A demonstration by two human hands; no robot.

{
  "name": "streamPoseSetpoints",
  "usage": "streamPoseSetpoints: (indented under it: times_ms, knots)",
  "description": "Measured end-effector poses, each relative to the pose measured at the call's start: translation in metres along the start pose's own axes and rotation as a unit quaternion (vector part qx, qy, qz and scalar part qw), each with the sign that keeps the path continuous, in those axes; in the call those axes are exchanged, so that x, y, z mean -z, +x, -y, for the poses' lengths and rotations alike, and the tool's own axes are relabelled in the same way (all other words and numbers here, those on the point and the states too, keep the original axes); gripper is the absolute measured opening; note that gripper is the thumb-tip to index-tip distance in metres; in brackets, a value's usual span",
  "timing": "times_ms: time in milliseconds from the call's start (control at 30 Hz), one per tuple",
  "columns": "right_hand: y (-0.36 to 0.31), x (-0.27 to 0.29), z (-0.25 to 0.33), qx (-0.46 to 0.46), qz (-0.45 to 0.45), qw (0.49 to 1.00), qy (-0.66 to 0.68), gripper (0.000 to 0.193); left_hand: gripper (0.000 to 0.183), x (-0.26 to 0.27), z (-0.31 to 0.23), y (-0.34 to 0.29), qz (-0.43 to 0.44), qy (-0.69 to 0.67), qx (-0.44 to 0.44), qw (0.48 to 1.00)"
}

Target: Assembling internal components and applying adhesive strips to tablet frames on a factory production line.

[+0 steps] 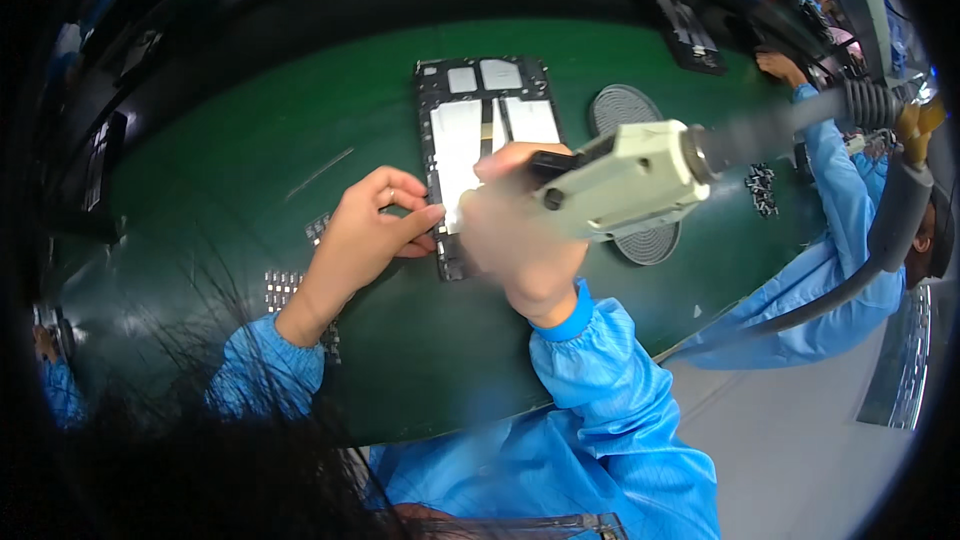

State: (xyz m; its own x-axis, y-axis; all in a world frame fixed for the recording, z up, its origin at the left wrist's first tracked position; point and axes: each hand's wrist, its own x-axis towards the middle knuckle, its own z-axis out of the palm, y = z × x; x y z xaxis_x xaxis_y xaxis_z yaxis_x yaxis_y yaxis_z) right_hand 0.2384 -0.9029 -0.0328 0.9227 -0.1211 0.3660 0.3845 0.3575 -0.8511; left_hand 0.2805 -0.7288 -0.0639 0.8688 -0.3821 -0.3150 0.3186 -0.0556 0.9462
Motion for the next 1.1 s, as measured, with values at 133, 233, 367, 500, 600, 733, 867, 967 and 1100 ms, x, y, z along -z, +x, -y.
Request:
streamPoseSetpoints:
  times_ms: [133, 233, 367, 500, 600, 733, 867, 967, 1100]
  knots:
    - [0.006, -0.023, -0.017, -0.021, 0.002, 0.998, -0.059, 0.025, 0.034, 0.006, 0.001, -0.001, -0.009, -0.002, -0.03, 1.0]
    - [0.007, -0.028, -0.025, -0.02, -0.015, 0.997, -0.075, 0.025, 0.034, 0.009, 0.001, -0.002, -0.011, -0.007, -0.022, 1.0]
    - [0.009, -0.031, -0.032, -0.006, -0.032, 0.997, -0.076, 0.025, 0.032, 0.011, 0.007, 0.001, -0.014, -0.012, -0.035, 0.999]
    - [0.014, -0.041, -0.014, -0.01, -0.049, 0.993, -0.108, 0.025, 0.03, 0.012, -0.012, -0.01, 0.023, -0.022, 0.008, 0.999]
    - [0.015, -0.039, -0.013, 0.004, -0.037, 0.991, -0.127, 0.025, 0.03, 0.011, -0.014, -0.01, 0.021, -0.011, -0.003, 1.0]
    - [0.014, -0.041, -0.013, 0.013, -0.024, 0.991, -0.129, 0.025, 0.029, 0.009, -0.013, -0.01, 0.007, -0.021, -0.018, 1.0]
    - [0.015, -0.043, -0.009, -0.011, -0.041, 0.992, -0.118, 0.025, 0.028, 0.008, -0.015, -0.011, -0.009, -0.028, -0.027, 0.999]
    - [0.015, -0.046, -0.006, -0.023, -0.041, 0.994, -0.096, 0.024, 0.028, 0.008, -0.017, -0.014, -0.014, -0.012, -0.021, 1.0]
    - [0.009, -0.044, -0.01, -0.024, -0.036, 0.995, -0.086, 0.023, 0.029, 0.007, -0.015, -0.015, -0.008, -0.014, -0.026, 1.0]
